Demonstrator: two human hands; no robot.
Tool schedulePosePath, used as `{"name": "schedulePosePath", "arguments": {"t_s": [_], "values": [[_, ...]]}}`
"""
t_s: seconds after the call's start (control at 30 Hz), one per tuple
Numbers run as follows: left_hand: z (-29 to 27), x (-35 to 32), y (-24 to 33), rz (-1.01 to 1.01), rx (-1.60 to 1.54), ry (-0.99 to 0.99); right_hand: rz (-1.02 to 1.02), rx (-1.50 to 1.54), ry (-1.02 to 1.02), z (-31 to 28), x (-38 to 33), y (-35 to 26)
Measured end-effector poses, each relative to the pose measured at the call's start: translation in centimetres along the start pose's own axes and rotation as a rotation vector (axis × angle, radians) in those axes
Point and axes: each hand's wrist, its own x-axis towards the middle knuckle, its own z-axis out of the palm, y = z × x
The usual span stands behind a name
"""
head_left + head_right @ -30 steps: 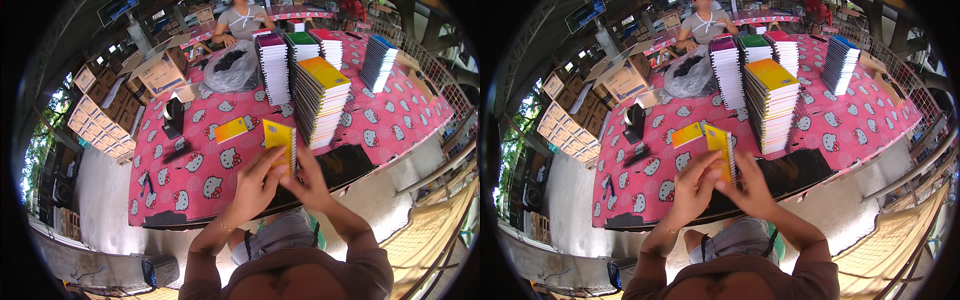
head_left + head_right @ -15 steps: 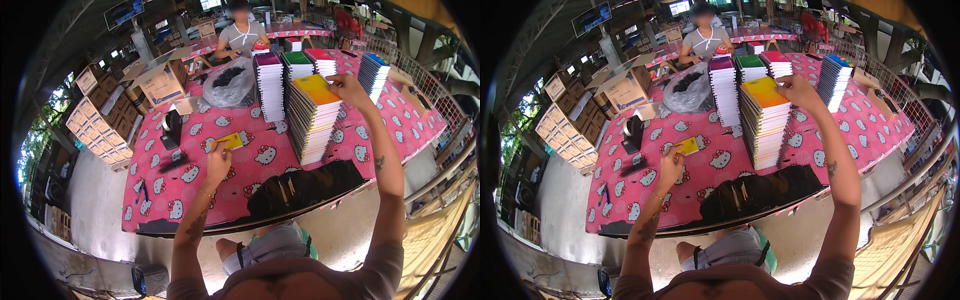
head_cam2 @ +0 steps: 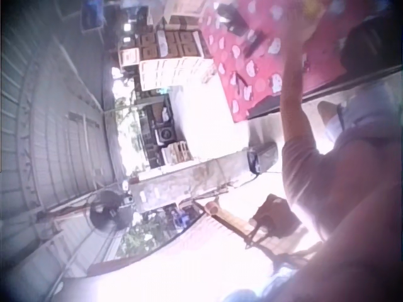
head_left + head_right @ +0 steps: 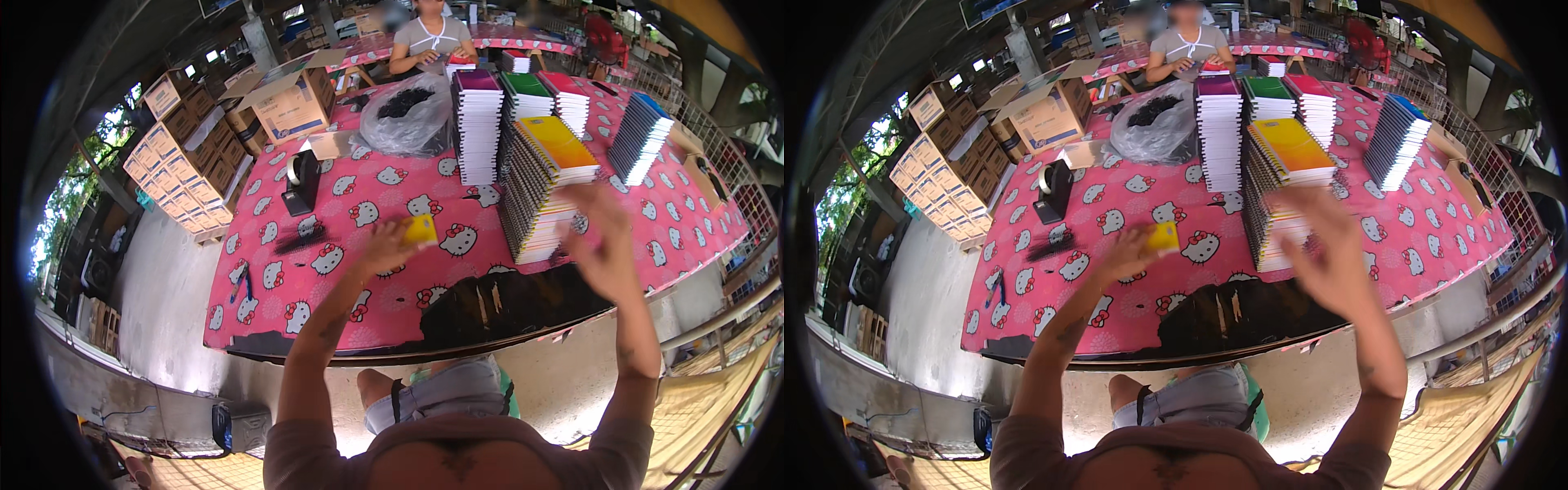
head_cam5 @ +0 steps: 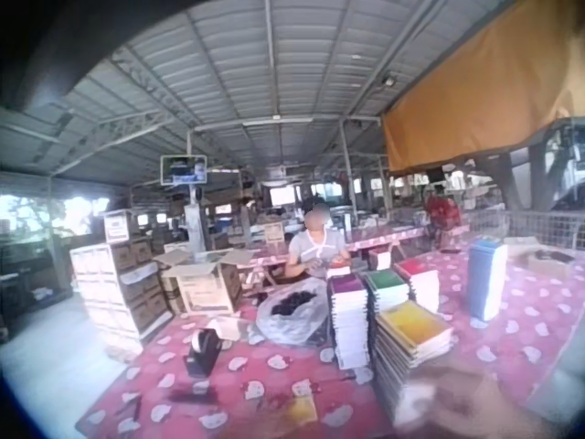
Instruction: The person wraps yellow paper notebooks with a yellow plastic strip, secures them with tape, and then uses a blue plastic tool to finish a stack of notebook bundles.
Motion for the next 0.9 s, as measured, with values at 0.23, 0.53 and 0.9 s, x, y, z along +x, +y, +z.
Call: {"name": "schedulePosePath", "arguments": {"t_s": [0.23,0.53,0.9], "values": [[1.6,-20.0,8.3,0.441,0.231,0.024,-0.131,0.104,-0.606,13.2,-15.3,-3.7],[-7.8,-9.5,-7.5,-0.057,-0.008,0.264,0.101,0.402,-0.286,17.6,-12.9,-2.0],[-2.7,-9.3,-15.6,-0.247,0.585,0.6,0.465,0.632,-0.163,20.2,-14.6,-2.0]]}}
